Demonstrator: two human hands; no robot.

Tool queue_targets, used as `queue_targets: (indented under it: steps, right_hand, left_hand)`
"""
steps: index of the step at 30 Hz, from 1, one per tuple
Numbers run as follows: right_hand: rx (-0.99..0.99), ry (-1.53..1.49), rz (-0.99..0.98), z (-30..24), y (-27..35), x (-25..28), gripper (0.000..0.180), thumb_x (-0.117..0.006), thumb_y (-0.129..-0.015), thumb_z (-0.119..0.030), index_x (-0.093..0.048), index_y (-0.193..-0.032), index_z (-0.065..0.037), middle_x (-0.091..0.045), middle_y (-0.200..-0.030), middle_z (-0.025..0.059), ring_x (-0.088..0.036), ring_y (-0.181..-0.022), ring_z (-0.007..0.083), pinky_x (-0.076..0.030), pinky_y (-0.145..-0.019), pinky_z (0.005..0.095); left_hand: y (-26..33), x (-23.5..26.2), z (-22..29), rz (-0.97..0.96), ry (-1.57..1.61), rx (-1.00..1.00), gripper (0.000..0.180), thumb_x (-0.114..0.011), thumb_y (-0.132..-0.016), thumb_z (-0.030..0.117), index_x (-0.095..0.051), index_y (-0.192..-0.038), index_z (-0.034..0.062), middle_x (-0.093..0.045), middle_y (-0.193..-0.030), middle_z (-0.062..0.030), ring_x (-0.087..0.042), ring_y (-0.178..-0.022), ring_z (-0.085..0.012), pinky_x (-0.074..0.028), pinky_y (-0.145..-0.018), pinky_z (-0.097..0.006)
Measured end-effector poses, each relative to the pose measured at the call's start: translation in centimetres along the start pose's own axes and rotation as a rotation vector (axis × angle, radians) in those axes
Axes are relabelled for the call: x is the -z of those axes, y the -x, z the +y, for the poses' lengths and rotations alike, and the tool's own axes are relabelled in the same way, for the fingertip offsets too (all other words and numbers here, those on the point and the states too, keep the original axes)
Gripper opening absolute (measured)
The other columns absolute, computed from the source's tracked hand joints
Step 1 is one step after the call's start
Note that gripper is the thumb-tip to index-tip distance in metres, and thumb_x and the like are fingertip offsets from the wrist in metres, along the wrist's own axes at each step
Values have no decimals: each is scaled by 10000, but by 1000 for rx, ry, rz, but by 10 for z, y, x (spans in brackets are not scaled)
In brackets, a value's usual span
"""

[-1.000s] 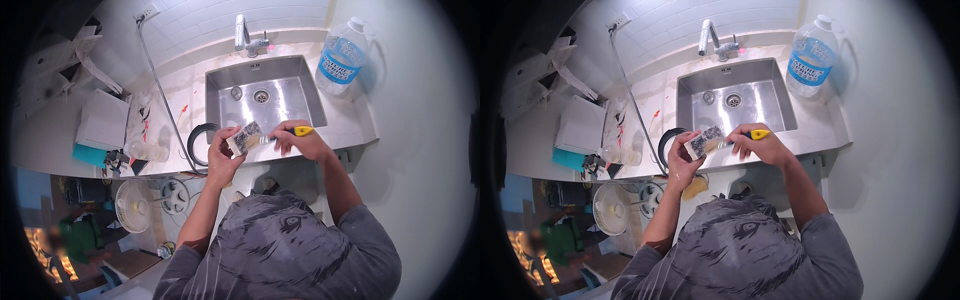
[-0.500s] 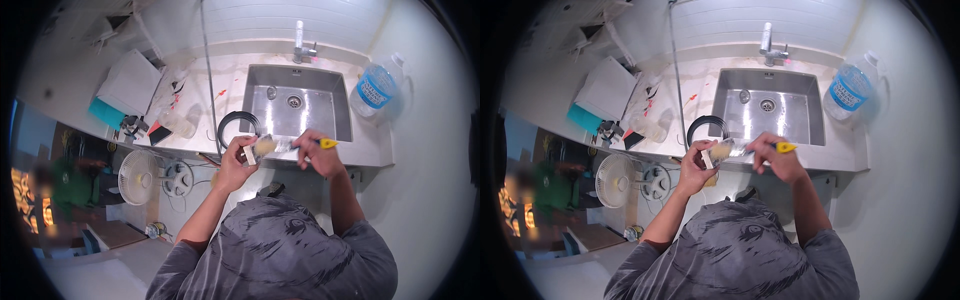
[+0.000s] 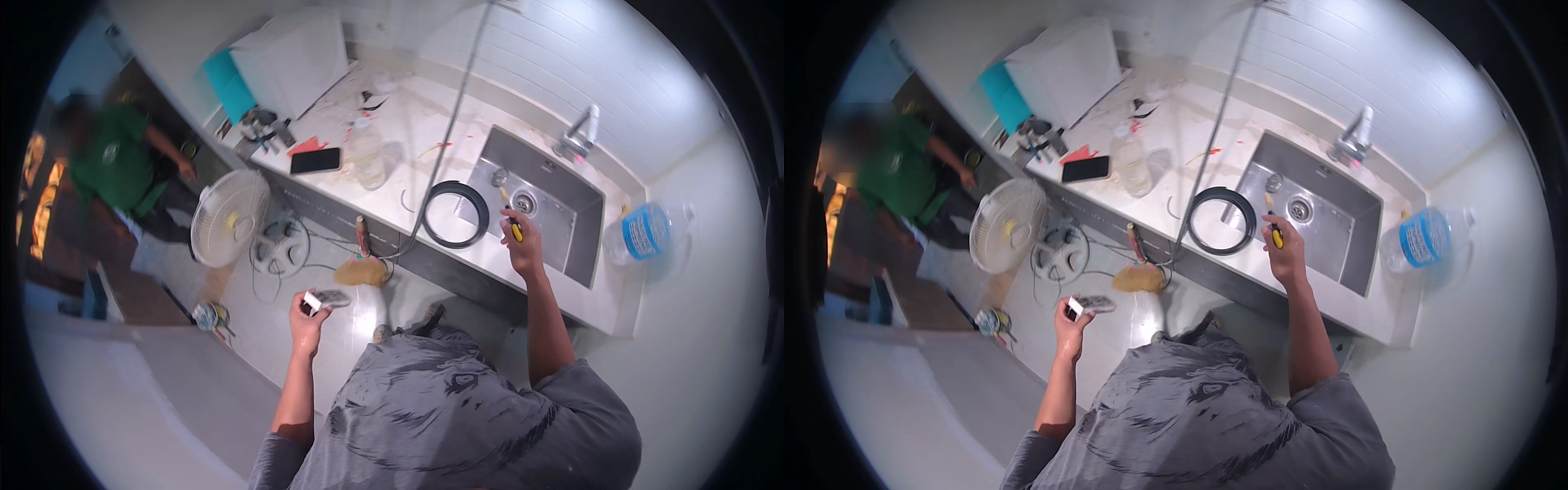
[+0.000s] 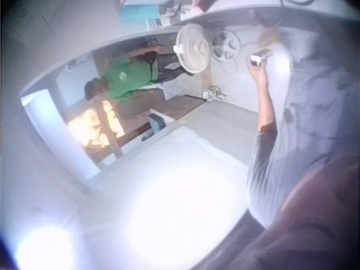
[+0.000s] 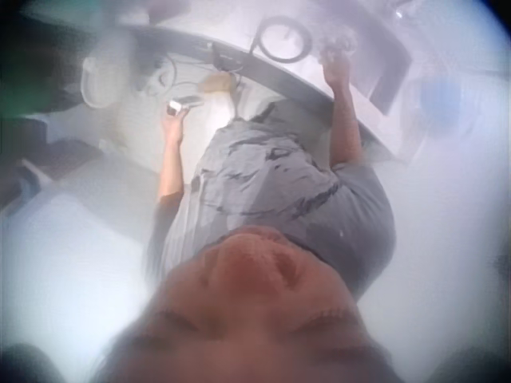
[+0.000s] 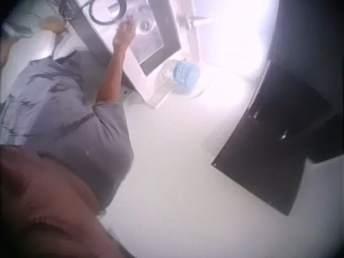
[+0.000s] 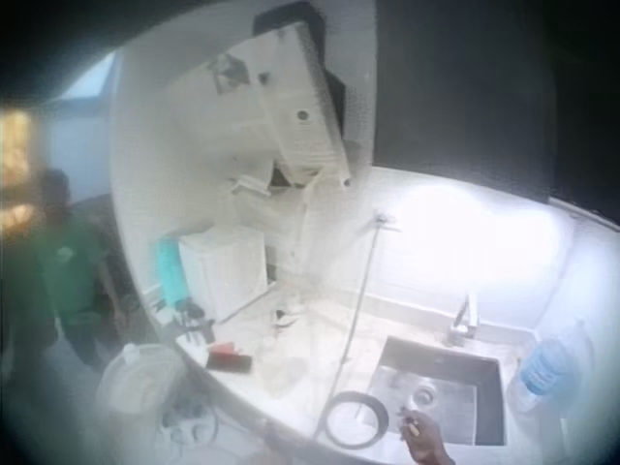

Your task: The person walks through a cluttered room, picks up a paint roller, and applies white paint to a wall. They dip the roller into a paint bucket and continue painting the wall surface.

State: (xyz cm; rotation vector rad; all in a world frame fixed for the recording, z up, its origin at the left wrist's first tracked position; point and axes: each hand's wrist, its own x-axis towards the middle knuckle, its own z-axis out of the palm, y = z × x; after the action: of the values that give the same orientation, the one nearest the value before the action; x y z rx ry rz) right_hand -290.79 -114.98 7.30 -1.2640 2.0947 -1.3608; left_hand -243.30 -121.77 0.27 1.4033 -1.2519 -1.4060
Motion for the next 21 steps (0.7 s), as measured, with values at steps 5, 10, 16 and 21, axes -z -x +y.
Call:
queue_targets:
  steps: [5,10,16,21]
  right_hand:
    - [162,202,1,16,-82,-40,236,-575,-1002,-153,-634,-1215,-69,-627,-954,119,-632,-805,235,-516,-754,365]
    - [214,264,-37,39,-169,-69,320,-640,-943,-158,-609,-1257,-98,-652,-1087,199,-638,-1016,381,-498,-904,442]
    - [382,470,-51,113,-264,-110,523,-730,-870,-166,-561,-1356,-74,-600,-1298,219,-572,-1207,393,-457,-1035,467]
    - [265,447,-58,193,-373,-113,525,-624,-939,-131,-472,-1428,-15,-564,-1360,223,-571,-1216,403,-470,-1018,440]
  left_hand:
    - [92,112,-227,437,52,394,377,-786,-743,-14,-556,-1035,52,-582,-882,-28,-580,-793,-151,-509,-671,-313]
    - [256,157,-343,881,25,508,322,-719,-676,-38,-555,-953,-29,-646,-840,-90,-630,-735,-174,-548,-631,-366]
    - [379,97,-317,1149,875,275,227,-679,-778,-54,-502,-892,31,-616,-798,-66,-597,-676,-159,-547,-567,-329]
    - [307,-2,-262,1144,220,739,311,-767,-736,64,-602,-999,45,-638,-893,-57,-633,-769,-181,-536,-609,-318]
